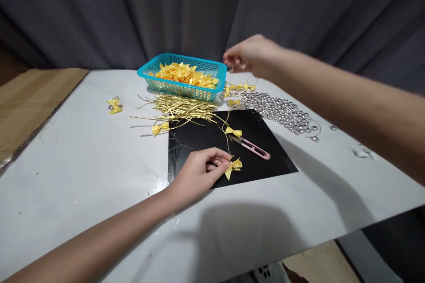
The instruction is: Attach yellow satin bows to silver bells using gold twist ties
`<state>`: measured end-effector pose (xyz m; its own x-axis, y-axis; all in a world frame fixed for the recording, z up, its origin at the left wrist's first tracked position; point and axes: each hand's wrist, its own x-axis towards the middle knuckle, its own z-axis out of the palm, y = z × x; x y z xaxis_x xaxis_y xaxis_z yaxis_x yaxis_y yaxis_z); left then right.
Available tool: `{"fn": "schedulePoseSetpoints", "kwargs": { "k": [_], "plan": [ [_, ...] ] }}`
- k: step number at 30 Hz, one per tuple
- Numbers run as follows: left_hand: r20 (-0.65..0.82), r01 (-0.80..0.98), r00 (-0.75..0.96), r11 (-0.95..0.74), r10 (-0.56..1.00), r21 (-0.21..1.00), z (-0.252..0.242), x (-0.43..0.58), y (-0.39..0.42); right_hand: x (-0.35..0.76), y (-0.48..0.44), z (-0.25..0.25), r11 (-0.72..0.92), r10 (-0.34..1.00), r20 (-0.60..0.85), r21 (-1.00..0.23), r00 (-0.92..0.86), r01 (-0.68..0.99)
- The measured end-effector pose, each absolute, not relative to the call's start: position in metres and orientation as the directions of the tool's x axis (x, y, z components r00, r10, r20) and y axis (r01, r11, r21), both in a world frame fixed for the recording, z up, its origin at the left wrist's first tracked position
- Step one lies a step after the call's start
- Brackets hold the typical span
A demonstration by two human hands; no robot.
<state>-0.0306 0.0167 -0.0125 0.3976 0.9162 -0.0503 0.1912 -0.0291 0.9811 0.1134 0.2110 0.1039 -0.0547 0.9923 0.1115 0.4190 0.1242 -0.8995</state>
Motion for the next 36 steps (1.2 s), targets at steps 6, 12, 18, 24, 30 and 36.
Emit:
{"fn": "schedulePoseSetpoints", "kwargs": {
  "k": [6,12,18,24,30,36],
  "plan": [
    [-0.11,0.105,0.395,0.074,0.912,0.992,-0.013,-0.03,0.019,0.142,0.219,0.049,0.109,0.976,0.207,-0.72,0.063,0.685],
    [-0.126,0.039,0.375,0.12,0.918,0.992,-0.008,-0.03,0.022,0.152,0.214,0.042,0.303,0.919,0.371,-0.44,-0.137,0.845],
    [-0.147,0.0,0.362,0.158,0.92,0.987,-0.007,-0.03,0.022,0.152,0.207,0.042,0.26,0.948,0.254,-0.266,-0.193,0.928],
    [-0.175,-0.008,0.341,0.189,0.923,0.982,-0.006,-0.03,0.025,0.15,0.173,0.048,0.304,0.953,0.083,-0.226,-0.292,0.925],
    [-0.195,-0.006,0.313,0.207,0.929,0.978,-0.005,-0.03,0.023,0.14,0.098,0.056,0.368,0.894,0.01,-0.588,-0.448,0.72],
    [-0.148,-0.025,0.303,0.163,0.941,0.986,-0.004,-0.031,0.025,0.144,0.065,0.054,0.274,0.697,-0.279,-0.749,-0.661,0.604]
  ]
}}
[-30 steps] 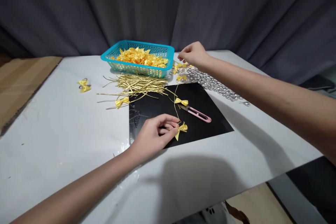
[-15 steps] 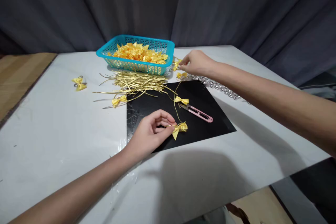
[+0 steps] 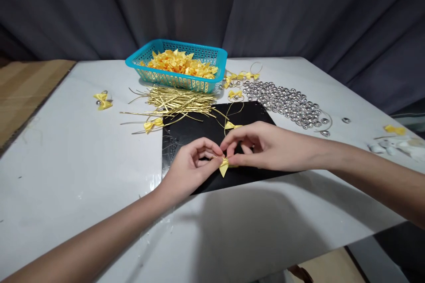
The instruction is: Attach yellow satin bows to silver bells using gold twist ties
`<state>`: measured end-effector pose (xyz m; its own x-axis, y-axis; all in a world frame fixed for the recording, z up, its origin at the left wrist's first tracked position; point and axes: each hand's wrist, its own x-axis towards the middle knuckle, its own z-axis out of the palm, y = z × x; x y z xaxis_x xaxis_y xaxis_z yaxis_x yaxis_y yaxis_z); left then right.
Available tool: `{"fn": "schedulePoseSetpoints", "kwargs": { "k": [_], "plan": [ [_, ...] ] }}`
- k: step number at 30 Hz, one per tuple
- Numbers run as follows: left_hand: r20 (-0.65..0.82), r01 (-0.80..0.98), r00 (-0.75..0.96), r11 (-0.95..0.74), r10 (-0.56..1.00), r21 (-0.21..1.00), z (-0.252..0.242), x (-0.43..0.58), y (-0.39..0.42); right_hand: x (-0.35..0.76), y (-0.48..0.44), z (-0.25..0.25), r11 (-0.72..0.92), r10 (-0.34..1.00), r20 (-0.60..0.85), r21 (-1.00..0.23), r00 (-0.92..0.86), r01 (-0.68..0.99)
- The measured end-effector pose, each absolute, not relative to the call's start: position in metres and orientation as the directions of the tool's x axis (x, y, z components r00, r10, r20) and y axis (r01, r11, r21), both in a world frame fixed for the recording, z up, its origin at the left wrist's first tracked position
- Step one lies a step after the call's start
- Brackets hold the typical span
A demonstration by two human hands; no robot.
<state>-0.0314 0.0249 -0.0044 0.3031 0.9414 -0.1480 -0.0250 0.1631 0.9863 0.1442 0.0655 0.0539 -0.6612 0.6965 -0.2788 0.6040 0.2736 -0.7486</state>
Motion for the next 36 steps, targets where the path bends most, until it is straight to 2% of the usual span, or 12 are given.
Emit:
{"fn": "schedulePoseSetpoints", "kwargs": {
  "k": [4,9,12,16,21,23,25,27,29,31,34,36],
  "plan": [
    [-0.138,0.016,0.308,0.14,0.941,0.99,-0.003,-0.031,0.025,0.146,0.069,0.055,0.293,0.684,-0.331,-0.692,-0.65,0.66],
    [-0.126,0.052,0.372,0.115,0.92,0.992,-0.006,-0.032,0.022,0.145,0.071,0.06,0.336,0.6,-0.444,-0.615,-0.666,0.713],
    [-0.114,0.1,0.395,0.081,0.912,0.992,-0.007,-0.032,0.021,0.145,0.07,0.06,0.384,0.564,-0.455,-0.594,-0.689,0.707],
    [-0.078,0.113,0.406,0.035,0.91,0.993,-0.006,-0.03,0.021,0.147,0.071,0.056,0.38,0.586,-0.405,-0.628,-0.702,0.679],
    [-0.115,0.075,0.373,0.093,0.921,0.993,-0.004,-0.029,0.021,0.149,0.075,0.052,0.227,0.606,-0.434,-0.708,-0.667,0.668],
    [-0.132,0.039,0.345,0.126,0.929,0.991,-0.004,-0.028,0.021,0.148,0.073,0.048,0.168,0.636,-0.407,-0.756,-0.656,0.633],
    [-0.145,0.002,0.308,0.152,0.94,0.988,-0.006,-0.029,0.022,0.146,0.068,0.041,0.154,0.75,-0.296,-0.792,-0.592,0.591],
    [-0.154,-0.049,0.248,0.171,0.956,0.984,-0.007,-0.03,0.024,0.144,0.059,0.031,0.178,0.913,-0.077,-0.808,-0.4,0.561],
    [-0.162,-0.113,0.181,0.184,0.97,0.977,-0.007,-0.03,0.025,0.141,0.049,0.019,0.183,0.98,0.11,-0.823,-0.166,0.538],
    [-0.169,-0.16,0.145,0.192,0.975,0.968,-0.007,-0.031,0.026,0.138,0.04,0.008,0.144,0.988,0.096,-0.837,-0.118,0.528],
    [-0.177,-0.154,0.167,0.203,0.97,0.967,-0.007,-0.032,0.025,0.133,0.034,-0.001,0.106,0.968,-0.028,-0.856,-0.25,0.507],
    [-0.168,-0.1,0.179,0.187,0.97,0.977,-0.006,-0.032,0.024,0.129,0.034,-0.001,0.106,0.959,-0.034,-0.878,-0.281,0.467]
  ]
}}
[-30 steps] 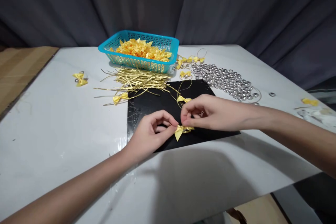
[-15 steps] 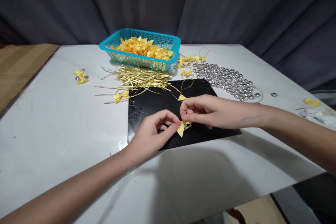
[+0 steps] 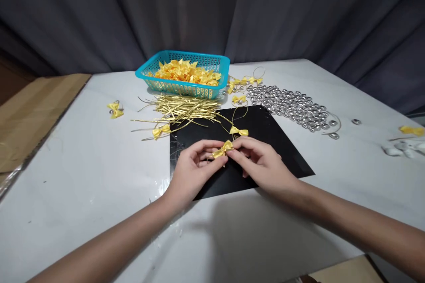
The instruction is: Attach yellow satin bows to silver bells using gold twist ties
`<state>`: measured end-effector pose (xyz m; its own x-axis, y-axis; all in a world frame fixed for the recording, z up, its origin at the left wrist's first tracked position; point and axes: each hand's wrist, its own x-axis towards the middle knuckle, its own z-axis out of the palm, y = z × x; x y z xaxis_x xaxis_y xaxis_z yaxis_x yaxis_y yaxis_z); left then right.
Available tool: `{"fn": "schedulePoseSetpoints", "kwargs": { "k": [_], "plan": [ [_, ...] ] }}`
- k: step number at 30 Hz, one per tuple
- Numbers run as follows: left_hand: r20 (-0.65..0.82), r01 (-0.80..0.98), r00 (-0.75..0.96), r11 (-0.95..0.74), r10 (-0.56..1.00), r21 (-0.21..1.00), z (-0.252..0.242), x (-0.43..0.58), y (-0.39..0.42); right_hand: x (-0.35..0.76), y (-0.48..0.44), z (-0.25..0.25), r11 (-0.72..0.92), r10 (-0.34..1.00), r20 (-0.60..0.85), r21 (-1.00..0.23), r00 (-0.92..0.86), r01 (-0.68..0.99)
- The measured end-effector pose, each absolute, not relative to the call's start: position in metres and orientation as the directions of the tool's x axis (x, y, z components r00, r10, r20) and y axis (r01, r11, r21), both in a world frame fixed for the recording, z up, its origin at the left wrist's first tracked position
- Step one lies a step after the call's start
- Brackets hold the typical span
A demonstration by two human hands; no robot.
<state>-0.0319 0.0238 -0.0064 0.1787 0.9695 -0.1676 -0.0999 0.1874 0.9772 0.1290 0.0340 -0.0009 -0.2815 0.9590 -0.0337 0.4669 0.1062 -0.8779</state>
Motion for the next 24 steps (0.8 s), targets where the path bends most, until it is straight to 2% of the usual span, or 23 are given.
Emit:
{"fn": "schedulePoseSetpoints", "kwargs": {
  "k": [3,6,11,14,18,24],
  "plan": [
    [-0.136,-0.034,0.186,0.145,0.973,0.989,-0.004,-0.031,0.022,0.126,0.035,0.002,0.111,0.956,-0.025,-0.891,-0.291,0.44],
    [-0.128,-0.057,0.189,0.141,0.974,0.988,-0.003,-0.03,0.023,0.125,0.035,0.002,0.085,0.953,-0.043,-0.913,-0.3,0.399],
    [-0.106,-0.161,0.335,0.167,0.936,0.973,-0.005,-0.031,0.025,0.13,0.035,0.003,-0.16,0.902,-0.225,-0.967,-0.368,0.2],
    [-0.113,-0.109,0.396,0.169,0.911,0.98,-0.005,-0.032,0.024,0.134,0.037,0.006,-0.203,0.9,-0.238,-0.97,-0.366,0.132],
    [-0.085,0.014,0.375,0.086,0.923,0.996,-0.004,-0.032,0.022,0.136,0.038,0.006,-0.234,0.884,-0.241,-0.97,-0.4,0.067],
    [-0.138,-0.033,0.317,0.156,0.938,0.987,-0.005,-0.032,0.025,0.138,0.038,0.003,-0.425,0.82,-0.297,-0.889,-0.489,-0.173]
  ]
}}
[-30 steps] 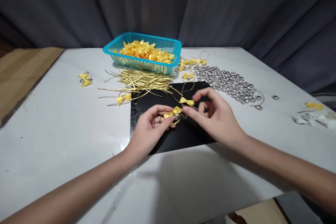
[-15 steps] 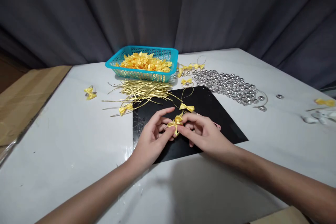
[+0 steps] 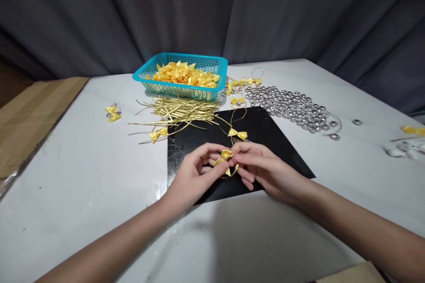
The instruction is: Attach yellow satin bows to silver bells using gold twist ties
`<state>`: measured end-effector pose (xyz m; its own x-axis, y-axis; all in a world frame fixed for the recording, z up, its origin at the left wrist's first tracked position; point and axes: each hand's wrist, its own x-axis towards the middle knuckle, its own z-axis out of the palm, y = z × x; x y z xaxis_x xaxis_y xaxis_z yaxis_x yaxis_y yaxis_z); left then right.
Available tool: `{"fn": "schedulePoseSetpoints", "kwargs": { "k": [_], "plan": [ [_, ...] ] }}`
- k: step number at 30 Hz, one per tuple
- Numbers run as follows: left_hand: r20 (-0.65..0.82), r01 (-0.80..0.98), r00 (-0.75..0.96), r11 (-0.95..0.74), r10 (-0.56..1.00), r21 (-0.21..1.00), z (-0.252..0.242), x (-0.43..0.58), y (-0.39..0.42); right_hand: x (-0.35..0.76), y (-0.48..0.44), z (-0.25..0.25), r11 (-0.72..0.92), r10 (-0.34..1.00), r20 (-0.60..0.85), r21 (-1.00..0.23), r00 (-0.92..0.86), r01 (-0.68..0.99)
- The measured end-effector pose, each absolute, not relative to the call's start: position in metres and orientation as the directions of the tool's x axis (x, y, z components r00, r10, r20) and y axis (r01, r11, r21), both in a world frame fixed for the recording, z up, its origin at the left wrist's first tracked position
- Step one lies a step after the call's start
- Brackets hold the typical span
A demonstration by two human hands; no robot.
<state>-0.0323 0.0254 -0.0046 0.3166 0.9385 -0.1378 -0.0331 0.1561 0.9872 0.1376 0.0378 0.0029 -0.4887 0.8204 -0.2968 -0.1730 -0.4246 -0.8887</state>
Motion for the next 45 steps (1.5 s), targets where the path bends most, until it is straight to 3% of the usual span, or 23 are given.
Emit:
{"fn": "schedulePoseSetpoints", "kwargs": {
  "k": [4,19,29,36,45],
  "plan": [
    [-0.176,-0.078,0.338,0.214,0.924,0.974,-0.002,-0.035,0.027,0.139,0.038,0.004,-0.468,0.806,-0.302,-0.852,-0.509,-0.236],
    [-0.199,-0.094,0.31,0.238,0.93,0.967,0.001,-0.035,0.027,0.143,0.027,0.006,-0.438,0.835,-0.435,-0.896,-0.336,0.071],
    [-0.174,-0.134,0.391,0.243,0.904,0.961,-0.001,-0.036,0.027,0.14,0.04,0.017,-0.602,0.748,-0.579,-0.797,-0.324,0.035],
    [-0.19,-0.165,0.417,0.279,0.889,0.946,-0.002,-0.035,0.027,0.131,0.06,0.027,-0.533,0.674,-0.58,-0.81,-0.457,0.243],
    [-0.234,-0.172,0.379,0.317,0.895,0.933,-0.002,-0.032,0.027,0.127,0.064,0.034,-0.545,0.742,-0.543,-0.83,-0.393,0.119]
  ]
}}
